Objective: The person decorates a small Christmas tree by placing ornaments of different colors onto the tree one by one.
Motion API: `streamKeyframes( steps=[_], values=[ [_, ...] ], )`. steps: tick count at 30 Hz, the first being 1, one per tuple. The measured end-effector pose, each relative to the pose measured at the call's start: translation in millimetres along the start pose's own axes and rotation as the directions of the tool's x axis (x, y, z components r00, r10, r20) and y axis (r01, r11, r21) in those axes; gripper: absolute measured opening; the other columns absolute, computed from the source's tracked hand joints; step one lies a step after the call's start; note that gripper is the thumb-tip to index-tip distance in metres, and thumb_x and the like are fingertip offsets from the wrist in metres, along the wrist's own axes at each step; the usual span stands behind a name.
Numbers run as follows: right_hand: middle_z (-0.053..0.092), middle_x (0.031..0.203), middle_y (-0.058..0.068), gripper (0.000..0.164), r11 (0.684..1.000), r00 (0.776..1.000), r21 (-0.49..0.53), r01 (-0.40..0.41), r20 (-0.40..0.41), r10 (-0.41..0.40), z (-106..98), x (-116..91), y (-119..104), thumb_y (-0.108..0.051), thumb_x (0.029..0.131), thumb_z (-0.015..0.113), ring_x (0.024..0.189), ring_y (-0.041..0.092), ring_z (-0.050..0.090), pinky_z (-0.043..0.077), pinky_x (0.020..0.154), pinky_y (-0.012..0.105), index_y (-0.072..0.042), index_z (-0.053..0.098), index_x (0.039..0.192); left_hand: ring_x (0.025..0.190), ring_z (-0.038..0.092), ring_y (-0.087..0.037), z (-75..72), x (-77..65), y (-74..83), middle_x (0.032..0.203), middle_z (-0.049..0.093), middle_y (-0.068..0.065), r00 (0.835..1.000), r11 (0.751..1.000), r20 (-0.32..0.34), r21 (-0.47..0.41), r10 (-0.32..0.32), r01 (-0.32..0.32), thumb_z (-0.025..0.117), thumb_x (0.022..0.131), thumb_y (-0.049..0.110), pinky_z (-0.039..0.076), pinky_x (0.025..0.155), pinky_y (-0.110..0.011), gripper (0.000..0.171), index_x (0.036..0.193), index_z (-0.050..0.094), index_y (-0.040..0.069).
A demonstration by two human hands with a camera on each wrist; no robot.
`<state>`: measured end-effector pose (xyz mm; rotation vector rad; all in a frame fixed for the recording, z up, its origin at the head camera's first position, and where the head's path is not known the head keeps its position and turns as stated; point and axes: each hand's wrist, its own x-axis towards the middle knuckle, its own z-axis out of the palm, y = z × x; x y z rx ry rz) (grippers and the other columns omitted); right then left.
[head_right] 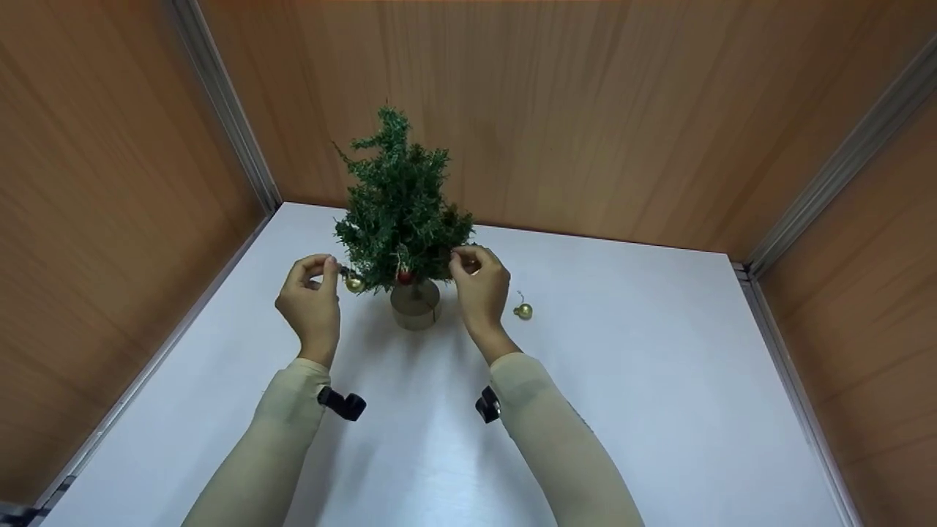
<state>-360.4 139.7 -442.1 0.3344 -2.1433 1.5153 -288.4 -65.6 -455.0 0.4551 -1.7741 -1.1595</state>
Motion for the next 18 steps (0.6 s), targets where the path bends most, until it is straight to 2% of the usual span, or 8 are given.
streamKeyframes(
  steps=[6, 10, 14, 18],
  values=[
    [0.073, 0.087, 0.005, 0.006, 1.000, 1.000, 0.001, -0.015, -0.017, 0.015, -6.2, 2.9, 4.8, -0.009, 0.090, 0.071, 0.073, 0.012, 0.057, 0.044, 0.065, 0.019, -0.007, 0.076, 0.092, 0.051, 0.051, -0.010, -4.1, 5.0, -12.9, 0.084, 0.072, 0.005, 0.999, 0.999, 0.012, 0.028, -0.038, 0.038, 0.071, 0.092, 0.024, 0.037, 0.050, -0.028, 0.008, 0.094, 0.072, 0.017],
    [0.073, 0.088, 0.004, 0.006, 1.000, 1.000, -0.013, -0.020, -0.024, 0.019, -9.5, 4.1, 8.2, -0.010, 0.089, 0.071, 0.073, 0.012, 0.057, 0.044, 0.062, 0.019, -0.007, 0.075, 0.092, 0.054, 0.053, -0.014, -4.8, 9.2, -24.0, 0.093, 0.071, 0.003, 0.992, 0.993, 0.093, 0.095, -0.084, 0.075, 0.069, 0.094, 0.028, 0.039, 0.053, -0.031, 0.016, 0.103, 0.071, 0.015],
    [0.073, 0.088, 0.005, 0.007, 0.999, 0.999, -0.023, -0.023, -0.034, 0.022, -13.5, 5.7, 13.6, -0.012, 0.090, 0.071, 0.073, 0.013, 0.057, 0.044, 0.062, 0.020, -0.006, 0.075, 0.093, 0.066, 0.056, -0.019, -3.9, 10.8, -33.3, 0.105, 0.068, -0.001, 0.967, 0.981, 0.204, 0.147, -0.154, 0.125, 0.067, 0.095, 0.031, 0.042, 0.063, -0.034, 0.025, 0.113, 0.069, 0.015],
    [0.072, 0.088, 0.006, 0.008, 0.999, 0.998, -0.031, -0.033, -0.047, 0.032, -17.9, 7.4, 20.4, -0.012, 0.091, 0.071, 0.073, 0.013, 0.057, 0.043, 0.062, 0.019, -0.005, 0.074, 0.094, 0.076, 0.058, -0.020, -3.8, 10.1, -38.8, 0.107, 0.068, -0.002, 0.943, 0.972, 0.262, 0.168, -0.206, 0.165, 0.068, 0.094, 0.034, 0.044, 0.068, -0.035, 0.029, 0.115, 0.069, 0.014]
  ],
)
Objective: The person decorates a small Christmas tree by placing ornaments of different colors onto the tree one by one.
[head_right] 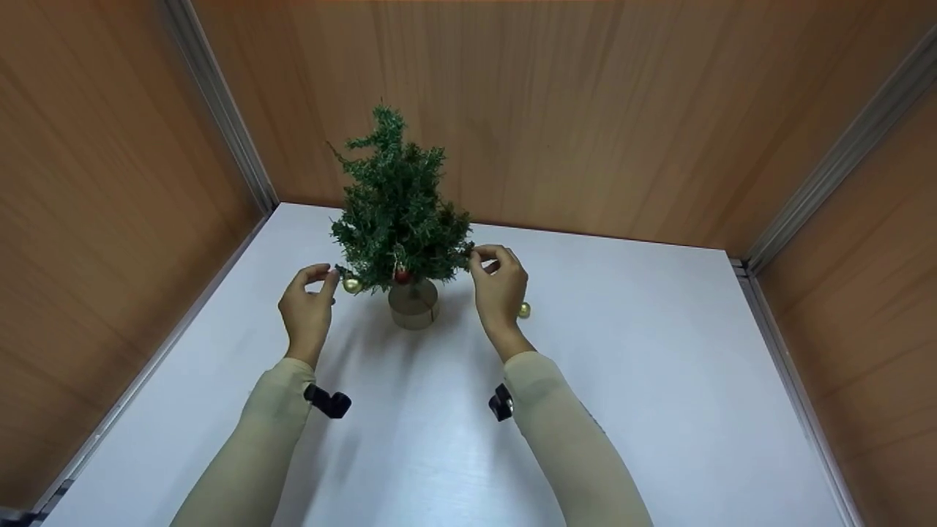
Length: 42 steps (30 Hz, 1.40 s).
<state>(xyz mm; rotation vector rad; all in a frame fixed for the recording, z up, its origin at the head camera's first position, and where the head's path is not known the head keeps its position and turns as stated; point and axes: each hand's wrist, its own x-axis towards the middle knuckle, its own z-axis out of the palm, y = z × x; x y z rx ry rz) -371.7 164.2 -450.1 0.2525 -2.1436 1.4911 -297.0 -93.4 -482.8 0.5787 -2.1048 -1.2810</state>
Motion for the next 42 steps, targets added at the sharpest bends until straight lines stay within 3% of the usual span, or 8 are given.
streamKeyframes(
  steps=[9, 15, 22, 34, 42],
  values=[
    [0.070, 0.088, 0.006, 0.009, 0.998, 0.998, -0.034, -0.058, -0.019, 0.057, -9.8, 5.6, 23.0, -0.013, 0.092, 0.069, 0.074, 0.012, 0.055, 0.043, 0.054, 0.016, -0.007, 0.074, 0.095, 0.069, 0.058, -0.016, 1.8, 2.6, -1.6, 0.102, 0.071, 0.001, 0.999, 1.000, 0.025, -0.007, -0.030, 0.030, 0.068, 0.094, 0.034, 0.040, 0.060, -0.030, 0.025, 0.110, 0.073, 0.016],
    [0.070, 0.090, 0.008, 0.011, 0.993, 0.995, -0.067, -0.096, -0.014, 0.095, -20.0, 9.2, 44.8, -0.012, 0.091, 0.069, 0.076, 0.013, 0.056, 0.042, 0.066, 0.019, -0.004, 0.074, 0.098, 0.072, 0.059, -0.015, 2.0, 5.6, -0.2, 0.100, 0.071, 0.001, 0.999, 0.999, 0.021, -0.006, -0.036, 0.036, 0.069, 0.093, 0.033, 0.041, 0.062, -0.030, 0.022, 0.106, 0.073, 0.016],
    [0.071, 0.091, 0.009, 0.011, 0.984, 0.992, -0.123, -0.125, -0.029, 0.123, -32.1, 8.5, 70.3, -0.011, 0.091, 0.069, 0.074, 0.013, 0.055, 0.041, 0.066, 0.019, -0.003, 0.073, 0.098, 0.070, 0.059, -0.015, 3.5, 6.6, -2.0, 0.099, 0.071, 0.002, 1.000, 1.000, 0.019, -0.021, -0.014, 0.014, 0.068, 0.094, 0.035, 0.042, 0.061, -0.030, 0.022, 0.105, 0.074, 0.016],
    [0.070, 0.096, 0.011, 0.016, 0.948, 0.966, -0.211, -0.239, 0.042, 0.253, -39.5, -1.8, 110.0, -0.014, 0.092, 0.069, 0.082, 0.020, 0.058, 0.044, 0.072, 0.027, -0.004, 0.072, 0.105, 0.068, 0.061, -0.015, 5.3, 5.1, -5.6, 0.090, 0.071, 0.000, 1.000, 0.998, -0.003, -0.057, -0.007, 0.007, 0.069, 0.094, 0.029, 0.043, 0.060, -0.030, 0.017, 0.102, 0.073, 0.015],
    [0.069, 0.104, 0.012, 0.021, 0.943, 0.952, -0.192, -0.273, 0.085, 0.293, -40.3, -9.0, 130.6, -0.014, 0.093, 0.067, 0.084, 0.018, 0.056, 0.043, 0.068, 0.021, -0.004, 0.070, 0.111, 0.068, 0.065, -0.018, 7.5, 4.4, -10.1, 0.090, 0.071, -0.003, 1.000, 0.997, -0.006, -0.078, -0.008, 0.007, 0.069, 0.094, 0.026, 0.046, 0.061, -0.029, 0.016, 0.102, 0.073, 0.012]
  ],
)
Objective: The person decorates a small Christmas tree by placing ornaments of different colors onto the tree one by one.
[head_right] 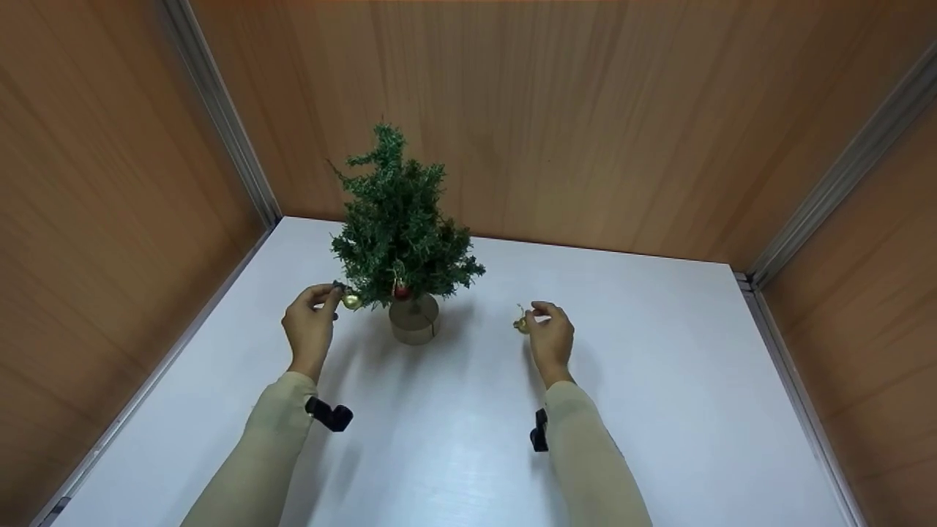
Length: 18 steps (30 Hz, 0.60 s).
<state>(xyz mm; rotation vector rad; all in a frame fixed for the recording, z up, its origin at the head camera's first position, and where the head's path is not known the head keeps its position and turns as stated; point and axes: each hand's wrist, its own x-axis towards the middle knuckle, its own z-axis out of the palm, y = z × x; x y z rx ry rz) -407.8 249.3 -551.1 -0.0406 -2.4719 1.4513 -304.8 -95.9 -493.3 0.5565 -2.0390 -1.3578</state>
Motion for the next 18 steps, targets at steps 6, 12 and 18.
streamKeyframes(
  steps=[6, 12, 18],
  values=[
    [0.066, 0.111, 0.016, 0.027, 0.999, 0.998, 0.030, -0.044, 0.037, 0.043, 3.3, -0.4, 11.0, -0.010, 0.093, 0.067, 0.087, 0.019, 0.055, 0.044, 0.072, 0.021, -0.001, 0.066, 0.118, 0.069, 0.065, -0.017, -1.6, 1.2, -1.1, 0.089, 0.071, -0.002, 1.000, 1.000, 0.010, 0.000, -0.007, 0.007, 0.070, 0.093, 0.026, 0.048, 0.061, -0.028, 0.015, 0.101, 0.073, 0.013],
    [0.062, 0.120, 0.017, 0.036, 0.993, 0.988, 0.012, -0.117, 0.107, 0.115, 6.6, 0.8, 15.0, -0.015, 0.094, 0.067, 0.093, 0.022, 0.054, 0.045, 0.074, 0.025, -0.001, 0.062, 0.126, 0.071, 0.067, -0.019, -2.8, 1.1, -0.9, 0.090, 0.071, -0.003, 1.000, 1.000, 0.030, 0.005, -0.008, 0.008, 0.068, 0.094, 0.027, 0.050, 0.063, -0.031, 0.017, 0.102, 0.073, 0.012],
    [0.059, 0.126, 0.015, 0.041, 0.982, 0.975, 0.046, -0.181, 0.138, 0.173, 9.4, 2.0, 22.1, -0.020, 0.094, 0.067, 0.096, 0.022, 0.057, 0.047, 0.074, 0.022, -0.002, 0.059, 0.130, 0.072, 0.067, -0.022, -3.7, 1.6, -2.4, 0.090, 0.071, -0.004, 0.999, 1.000, 0.037, 0.000, -0.008, 0.008, 0.069, 0.094, 0.025, 0.050, 0.064, -0.031, 0.016, 0.101, 0.073, 0.011]
  ],
)
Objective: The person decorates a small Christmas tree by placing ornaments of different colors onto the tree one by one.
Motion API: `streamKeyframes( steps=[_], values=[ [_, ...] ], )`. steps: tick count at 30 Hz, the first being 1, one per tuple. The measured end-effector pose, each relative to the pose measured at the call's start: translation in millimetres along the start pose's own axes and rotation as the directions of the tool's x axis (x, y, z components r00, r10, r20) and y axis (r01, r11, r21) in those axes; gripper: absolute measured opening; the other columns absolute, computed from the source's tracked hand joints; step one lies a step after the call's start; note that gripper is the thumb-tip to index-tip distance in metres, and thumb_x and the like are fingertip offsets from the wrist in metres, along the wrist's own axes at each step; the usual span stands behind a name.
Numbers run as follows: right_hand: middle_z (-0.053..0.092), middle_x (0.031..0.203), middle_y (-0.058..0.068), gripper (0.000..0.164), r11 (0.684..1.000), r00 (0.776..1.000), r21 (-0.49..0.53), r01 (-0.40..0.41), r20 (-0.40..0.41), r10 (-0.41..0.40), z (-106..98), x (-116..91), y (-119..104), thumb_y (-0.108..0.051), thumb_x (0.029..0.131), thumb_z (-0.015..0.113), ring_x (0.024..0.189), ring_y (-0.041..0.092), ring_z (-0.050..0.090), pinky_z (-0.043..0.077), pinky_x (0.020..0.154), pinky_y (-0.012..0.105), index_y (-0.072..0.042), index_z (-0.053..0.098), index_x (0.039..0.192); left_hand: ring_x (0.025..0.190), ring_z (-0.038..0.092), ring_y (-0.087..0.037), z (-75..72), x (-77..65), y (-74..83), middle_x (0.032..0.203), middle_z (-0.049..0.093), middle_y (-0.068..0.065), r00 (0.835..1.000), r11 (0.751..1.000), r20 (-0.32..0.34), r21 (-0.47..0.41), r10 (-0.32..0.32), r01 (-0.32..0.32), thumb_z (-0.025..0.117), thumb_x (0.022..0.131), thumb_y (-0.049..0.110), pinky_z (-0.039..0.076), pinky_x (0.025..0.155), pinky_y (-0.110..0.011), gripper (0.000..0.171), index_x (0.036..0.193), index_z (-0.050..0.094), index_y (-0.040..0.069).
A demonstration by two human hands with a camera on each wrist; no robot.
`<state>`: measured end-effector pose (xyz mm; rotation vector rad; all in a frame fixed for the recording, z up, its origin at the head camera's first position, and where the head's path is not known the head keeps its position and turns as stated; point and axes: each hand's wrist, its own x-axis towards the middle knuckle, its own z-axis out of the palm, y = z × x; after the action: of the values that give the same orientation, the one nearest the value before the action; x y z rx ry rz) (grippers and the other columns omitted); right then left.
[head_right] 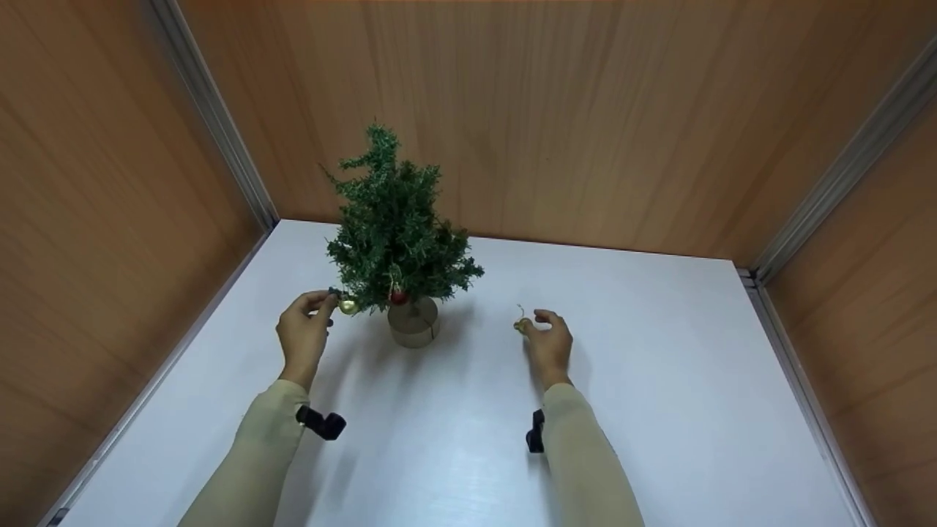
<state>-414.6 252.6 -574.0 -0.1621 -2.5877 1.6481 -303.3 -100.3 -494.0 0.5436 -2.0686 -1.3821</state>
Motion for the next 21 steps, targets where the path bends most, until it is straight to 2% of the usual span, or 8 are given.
streamKeyframes(
  steps=[7, 11, 15, 21],
  values=[
    [0.056, 0.134, 0.013, 0.047, 0.998, 0.997, 0.054, -0.044, 0.058, 0.041, 2.9, 1.3, 4.2, -0.024, 0.094, 0.068, 0.113, 0.026, 0.059, 0.045, 0.088, 0.031, -0.002, 0.055, 0.134, 0.072, 0.065, -0.018, -2.8, 1.1, -1.0, 0.091, 0.071, -0.003, 1.000, 1.000, 0.014, 0.003, -0.021, 0.021, 0.068, 0.094, 0.026, 0.048, 0.063, -0.030, 0.016, 0.101, 0.073, 0.013],
    [0.061, 0.129, 0.016, 0.046, 0.996, 0.996, 0.079, -0.029, 0.081, 0.022, 4.0, 1.4, 5.8, -0.024, 0.095, 0.067, 0.114, 0.028, 0.062, 0.046, 0.094, 0.034, -0.002, 0.055, 0.134, 0.071, 0.065, -0.017, -3.2, 2.7, 0.2, 0.091, 0.071, -0.003, 1.000, 1.000, 0.011, 0.000, -0.013, 0.013, 0.069, 0.094, 0.025, 0.049, 0.064, -0.030, 0.015, 0.101, 0.074, 0.012],
    [0.066, 0.123, 0.018, 0.043, 0.996, 0.995, 0.089, -0.024, 0.101, 0.015, 5.3, 1.5, 5.4, -0.021, 0.096, 0.065, 0.113, 0.028, 0.063, 0.047, 0.093, 0.031, -0.002, 0.056, 0.134, 0.073, 0.067, -0.020, -3.2, 4.4, 2.1, 0.091, 0.071, -0.004, 1.000, 1.000, 0.012, -0.005, -0.003, 0.003, 0.069, 0.094, 0.023, 0.049, 0.064, -0.029, 0.015, 0.102, 0.074, 0.011],
    [0.059, 0.133, 0.017, 0.044, 1.000, 0.994, 0.014, -0.008, 0.107, 0.006, 5.3, 4.1, 6.8, -0.016, 0.094, 0.068, 0.118, 0.031, 0.059, 0.048, 0.085, 0.023, -0.002, 0.057, 0.133, 0.075, 0.068, -0.024, -2.3, 5.8, 3.6, 0.092, 0.071, -0.004, 1.000, 1.000, 0.020, -0.001, -0.017, 0.017, 0.069, 0.094, 0.024, 0.048, 0.063, -0.029, 0.015, 0.102, 0.073, 0.011]
  ],
)
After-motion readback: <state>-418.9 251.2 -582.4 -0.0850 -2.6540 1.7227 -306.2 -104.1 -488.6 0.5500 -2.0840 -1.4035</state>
